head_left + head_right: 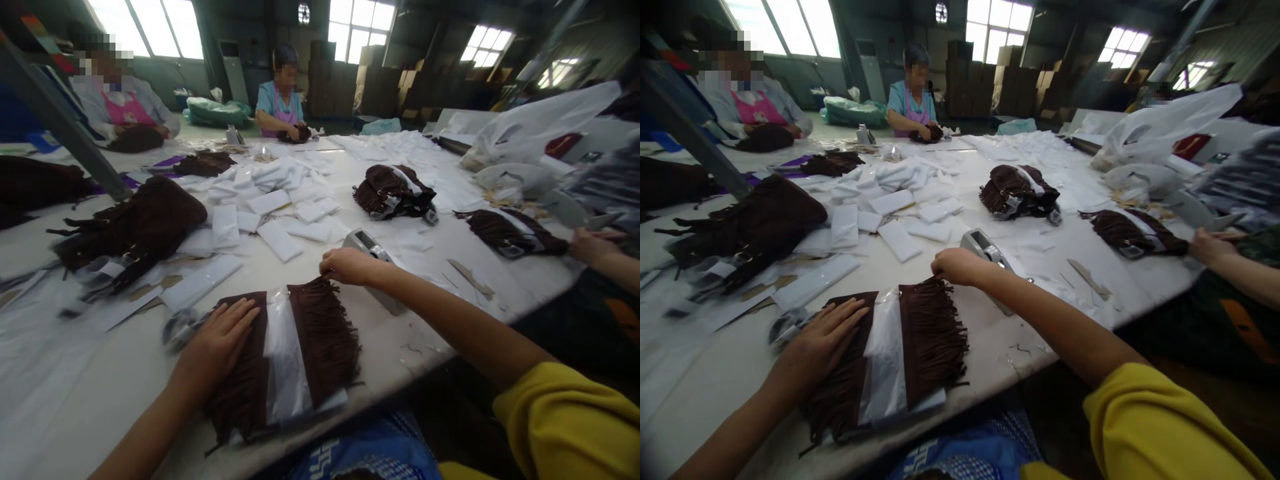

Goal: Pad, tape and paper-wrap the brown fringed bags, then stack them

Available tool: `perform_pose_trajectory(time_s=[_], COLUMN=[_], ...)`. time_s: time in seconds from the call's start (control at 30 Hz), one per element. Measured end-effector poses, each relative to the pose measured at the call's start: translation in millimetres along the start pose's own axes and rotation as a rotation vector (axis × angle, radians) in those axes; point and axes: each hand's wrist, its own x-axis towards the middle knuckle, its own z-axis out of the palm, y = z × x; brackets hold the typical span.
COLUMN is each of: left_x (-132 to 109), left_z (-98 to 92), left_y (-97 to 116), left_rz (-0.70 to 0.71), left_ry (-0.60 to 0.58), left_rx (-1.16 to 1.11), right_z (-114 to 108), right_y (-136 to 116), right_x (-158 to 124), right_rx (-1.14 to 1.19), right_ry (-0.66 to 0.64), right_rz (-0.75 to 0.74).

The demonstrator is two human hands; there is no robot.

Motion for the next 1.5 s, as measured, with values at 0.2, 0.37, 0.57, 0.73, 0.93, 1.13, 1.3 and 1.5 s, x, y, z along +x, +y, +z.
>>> perform_pose_trajectory(time_s=[0.2,0.37,0.57,0.73,0.93,1.13,1.3,1.5], left_x=[6,17,-17,-47,-30,-30,-79,-55], left_z=[-17.0,-20.4,-27.5,-48.1,-75.0,-62.4,-68.3,-76.0], left_y=[10,5,-36,-52,1,26,-16,33], left_rz=[-0.087,0.053,0.094,0.012,-0.135,0.110,-0.031,0.038], left_ry=[0.095,-0.082,-0.209,-0.262,-0.098,-0.282,-0.222,-0.101], left_rx=[-0.079,-0.147,-0.145,-0.106,0.062,-0.273,-0.167,-0.237], right_z=[12,40,66,65,47,64,76,64], right_y=[-13,-44,-7,10,-52,-62,-27,-75], right_x=[-28,-31,-62,-97,-96,-91,-125,-124], right_rx=[0.070,0.257,0.107,0.062,0.342,0.341,0.273,0.320], right_ry=[0.177,0.276,0.229,0.090,0.349,0.220,0.242,0.430], right_rz=[-0.015,-0.528,-0.428,-0.195,-0.363,-0.533,-0.383,-0.509])
